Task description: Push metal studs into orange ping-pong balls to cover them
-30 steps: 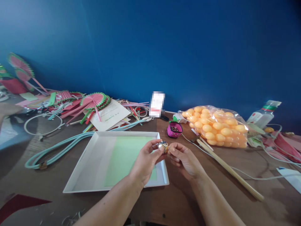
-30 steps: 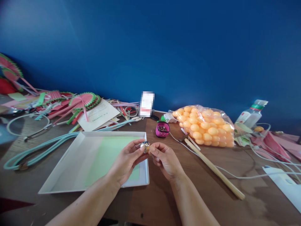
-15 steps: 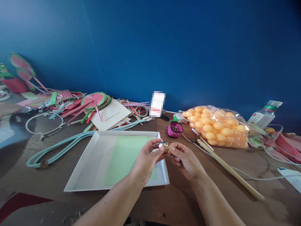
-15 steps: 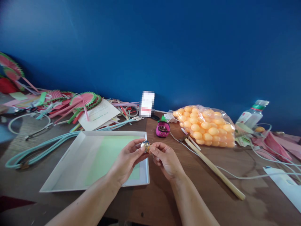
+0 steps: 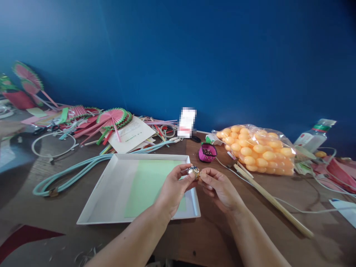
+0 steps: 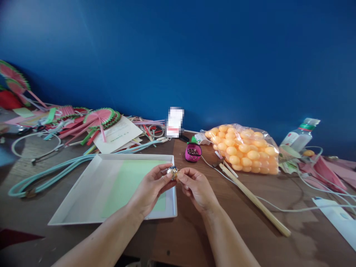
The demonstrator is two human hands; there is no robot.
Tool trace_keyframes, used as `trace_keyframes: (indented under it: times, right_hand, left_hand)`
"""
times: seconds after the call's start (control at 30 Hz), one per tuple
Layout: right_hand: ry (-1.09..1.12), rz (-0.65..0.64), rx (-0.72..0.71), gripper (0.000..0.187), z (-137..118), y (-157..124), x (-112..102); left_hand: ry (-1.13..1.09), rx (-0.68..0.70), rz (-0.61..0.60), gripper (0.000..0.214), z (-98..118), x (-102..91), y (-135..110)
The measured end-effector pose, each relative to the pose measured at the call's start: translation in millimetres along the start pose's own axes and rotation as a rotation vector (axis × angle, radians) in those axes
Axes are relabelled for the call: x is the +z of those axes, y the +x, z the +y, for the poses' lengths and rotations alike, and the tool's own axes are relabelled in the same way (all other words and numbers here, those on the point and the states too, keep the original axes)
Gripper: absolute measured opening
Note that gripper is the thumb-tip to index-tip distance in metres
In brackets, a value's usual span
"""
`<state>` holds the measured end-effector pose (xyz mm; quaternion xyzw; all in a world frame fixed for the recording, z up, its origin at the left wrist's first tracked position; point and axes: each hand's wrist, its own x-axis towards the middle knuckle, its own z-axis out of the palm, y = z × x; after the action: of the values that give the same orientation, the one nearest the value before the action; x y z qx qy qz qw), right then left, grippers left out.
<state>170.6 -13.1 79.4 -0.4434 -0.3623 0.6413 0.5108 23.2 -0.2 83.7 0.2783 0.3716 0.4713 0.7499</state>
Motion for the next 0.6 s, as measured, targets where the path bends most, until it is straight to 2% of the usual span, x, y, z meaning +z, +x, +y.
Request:
trace_keyframes:
  times: [0.6]
  right_hand:
    - [-0.026,0.025,-0.012,0.026,0.8,0.8,-0.9]
  left_hand:
    - [0.092,-0.003,0.024,0.03,-1.5,0.1,1.3]
